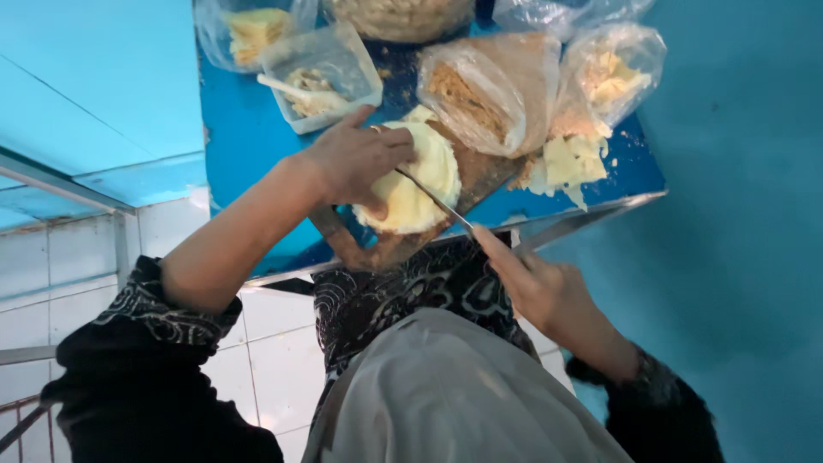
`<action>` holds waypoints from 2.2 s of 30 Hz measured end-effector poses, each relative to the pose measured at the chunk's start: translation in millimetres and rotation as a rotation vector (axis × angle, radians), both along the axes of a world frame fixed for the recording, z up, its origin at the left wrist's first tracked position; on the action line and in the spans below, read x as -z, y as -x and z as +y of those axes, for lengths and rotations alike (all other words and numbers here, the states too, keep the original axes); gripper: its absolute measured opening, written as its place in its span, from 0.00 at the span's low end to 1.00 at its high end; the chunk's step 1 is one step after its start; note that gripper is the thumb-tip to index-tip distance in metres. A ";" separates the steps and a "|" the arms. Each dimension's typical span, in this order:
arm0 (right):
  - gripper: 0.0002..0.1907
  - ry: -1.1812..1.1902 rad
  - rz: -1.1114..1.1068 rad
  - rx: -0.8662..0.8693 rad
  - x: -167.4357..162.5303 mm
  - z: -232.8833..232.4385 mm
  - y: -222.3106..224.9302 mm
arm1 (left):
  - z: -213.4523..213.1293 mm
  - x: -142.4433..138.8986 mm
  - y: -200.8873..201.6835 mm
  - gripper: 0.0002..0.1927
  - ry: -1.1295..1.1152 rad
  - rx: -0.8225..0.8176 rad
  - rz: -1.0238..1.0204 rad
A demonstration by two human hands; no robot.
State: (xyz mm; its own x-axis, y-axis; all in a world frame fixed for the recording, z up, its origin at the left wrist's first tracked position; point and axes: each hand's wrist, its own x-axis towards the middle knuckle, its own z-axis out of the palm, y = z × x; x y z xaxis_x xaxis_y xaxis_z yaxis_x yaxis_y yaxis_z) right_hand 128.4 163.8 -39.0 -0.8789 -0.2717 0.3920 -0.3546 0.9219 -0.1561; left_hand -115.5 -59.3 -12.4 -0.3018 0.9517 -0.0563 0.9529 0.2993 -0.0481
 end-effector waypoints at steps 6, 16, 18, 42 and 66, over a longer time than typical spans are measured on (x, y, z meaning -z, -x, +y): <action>0.31 -0.048 0.034 -0.011 1.9 -10.9 10.9 | -1.3 -1.4 1.8 0.46 0.061 -0.033 -0.019; 0.29 -0.238 -0.080 -0.049 -27.9 71.3 46.7 | 3.0 -2.4 6.5 0.47 0.100 0.045 0.067; 0.29 -0.246 -0.091 -0.007 -27.3 71.2 46.1 | 3.2 -2.6 12.0 0.47 0.062 0.043 0.049; 0.32 0.062 -0.070 -0.025 16.4 46.6 68.3 | 5.9 -15.6 33.1 0.69 -0.269 0.025 -0.037; 0.30 0.137 -0.121 -0.075 7.0 43.4 100.7 | -2.6 9.3 -25.7 0.32 -0.176 0.074 0.231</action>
State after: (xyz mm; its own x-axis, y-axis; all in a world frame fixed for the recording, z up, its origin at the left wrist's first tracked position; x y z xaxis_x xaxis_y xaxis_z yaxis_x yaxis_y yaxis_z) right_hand 27.7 207.1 -46.0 -0.9013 -0.2896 0.3221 -0.3925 0.8607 -0.3243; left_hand -89.8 -61.9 -21.7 -0.2172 0.9606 0.1735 0.9423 0.2527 -0.2196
